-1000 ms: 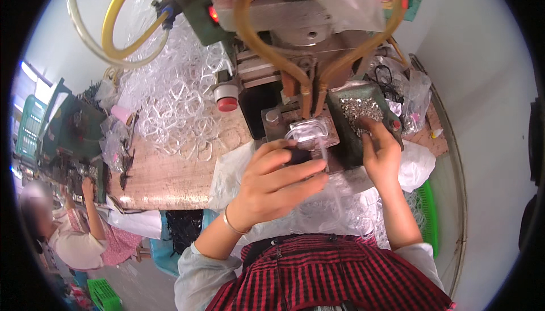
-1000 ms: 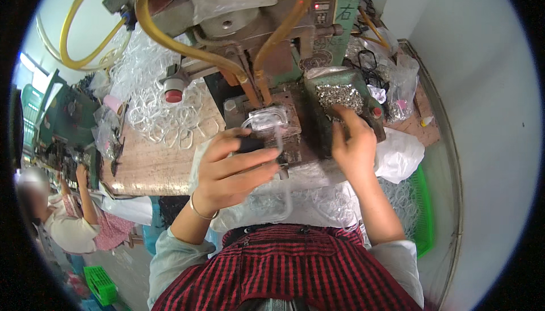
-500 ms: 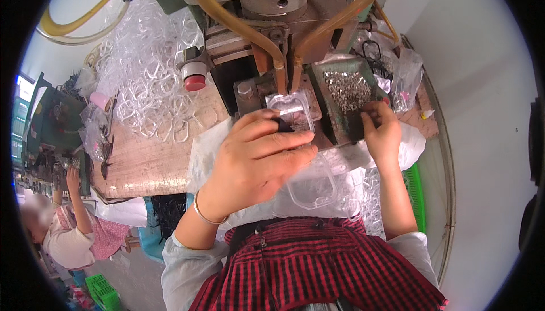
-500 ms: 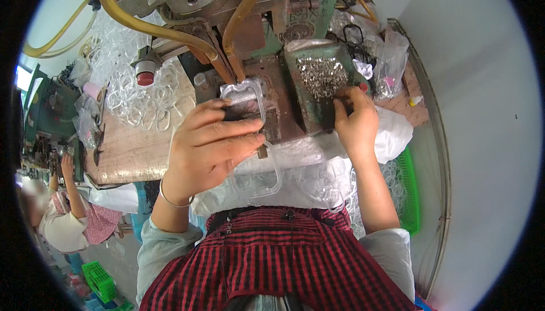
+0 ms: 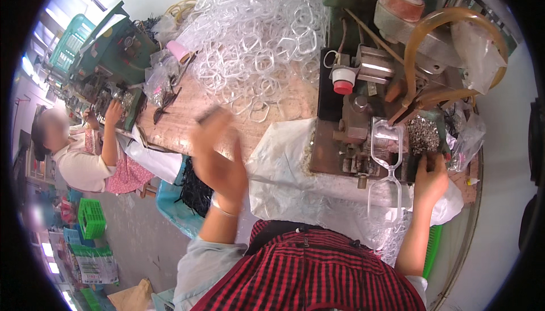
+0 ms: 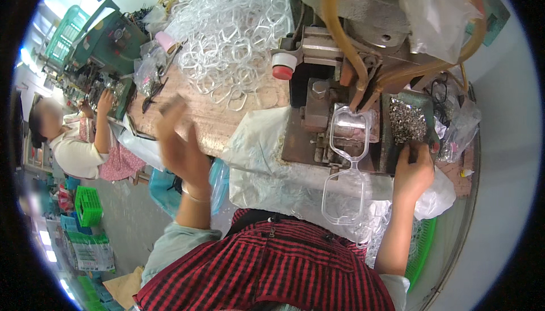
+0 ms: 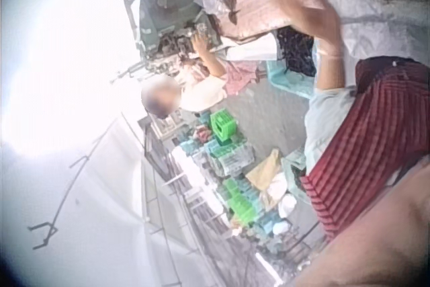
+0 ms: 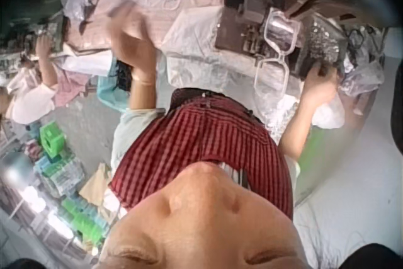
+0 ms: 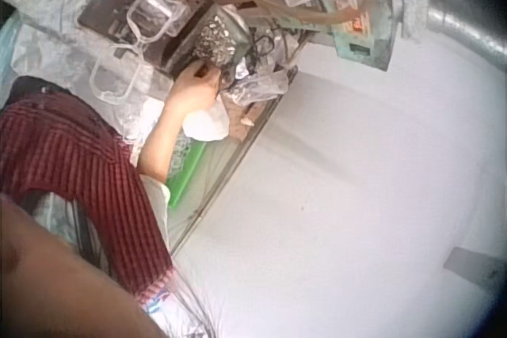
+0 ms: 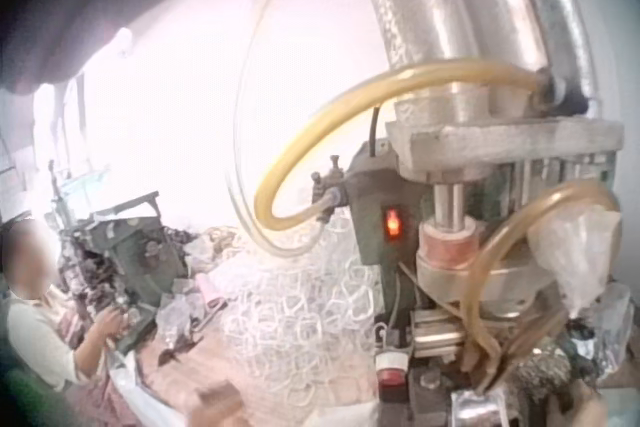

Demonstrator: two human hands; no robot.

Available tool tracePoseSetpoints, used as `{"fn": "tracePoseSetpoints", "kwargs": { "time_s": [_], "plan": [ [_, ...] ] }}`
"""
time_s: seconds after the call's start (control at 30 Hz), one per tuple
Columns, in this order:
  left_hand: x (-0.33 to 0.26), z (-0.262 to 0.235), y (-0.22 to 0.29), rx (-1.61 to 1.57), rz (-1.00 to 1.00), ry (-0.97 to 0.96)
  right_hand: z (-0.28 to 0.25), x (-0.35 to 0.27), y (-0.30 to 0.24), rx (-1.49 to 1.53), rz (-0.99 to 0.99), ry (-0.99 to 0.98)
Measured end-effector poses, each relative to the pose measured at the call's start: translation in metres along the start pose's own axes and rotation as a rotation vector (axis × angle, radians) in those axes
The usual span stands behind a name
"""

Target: The person repeatedly picks up clear plastic eyeglass frames and small metal components, places them into a press machine, and removes the assembled units. The person handles the frames and components by hand and places finished items into a green basket.

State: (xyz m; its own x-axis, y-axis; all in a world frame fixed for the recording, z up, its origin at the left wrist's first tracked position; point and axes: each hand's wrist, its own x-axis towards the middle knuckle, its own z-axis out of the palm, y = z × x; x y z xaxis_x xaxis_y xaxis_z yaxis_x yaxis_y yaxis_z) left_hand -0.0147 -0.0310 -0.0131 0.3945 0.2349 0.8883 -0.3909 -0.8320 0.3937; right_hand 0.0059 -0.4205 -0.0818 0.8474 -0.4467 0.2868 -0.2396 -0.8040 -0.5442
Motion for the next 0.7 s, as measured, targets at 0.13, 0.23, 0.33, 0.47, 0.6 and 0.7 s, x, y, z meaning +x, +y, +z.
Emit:
{"fn": "tracePoseSetpoints", "kwargs": {
  "time_s": [0.13, 0.23, 0.33, 0.47, 0.6, 0.7],
  "plan": [
    [0.067, 0.027, -0.086, 0.107, -0.008, -0.225, 0.012, 0.014, 0.002, -0.017, -0.243, 0.211],
    [0.083, 0.075, -0.145, 0.418, 0.197, -0.342, 0.000, 0.015, -0.025, 0.127, -0.300, 0.138],
    [0.075, 0.128, -0.187, 0.768, 0.078, -0.726, 0.003, 0.012, -0.009, 0.124, -0.258, 0.114],
    [0.084, 0.146, -0.211, 0.651, 0.092, -0.763, -0.014, -0.010, 0.013, 0.395, -0.027, 0.091],
    [0.166, 0.134, -0.203, 0.362, 0.126, -0.519, -0.051, -0.017, -0.027, 0.775, -0.009, -0.128],
    [0.193, 0.125, -0.181, 0.423, -0.175, -0.988, -0.066, -0.003, -0.081, 0.753, -0.243, -0.192]
  ]
}}
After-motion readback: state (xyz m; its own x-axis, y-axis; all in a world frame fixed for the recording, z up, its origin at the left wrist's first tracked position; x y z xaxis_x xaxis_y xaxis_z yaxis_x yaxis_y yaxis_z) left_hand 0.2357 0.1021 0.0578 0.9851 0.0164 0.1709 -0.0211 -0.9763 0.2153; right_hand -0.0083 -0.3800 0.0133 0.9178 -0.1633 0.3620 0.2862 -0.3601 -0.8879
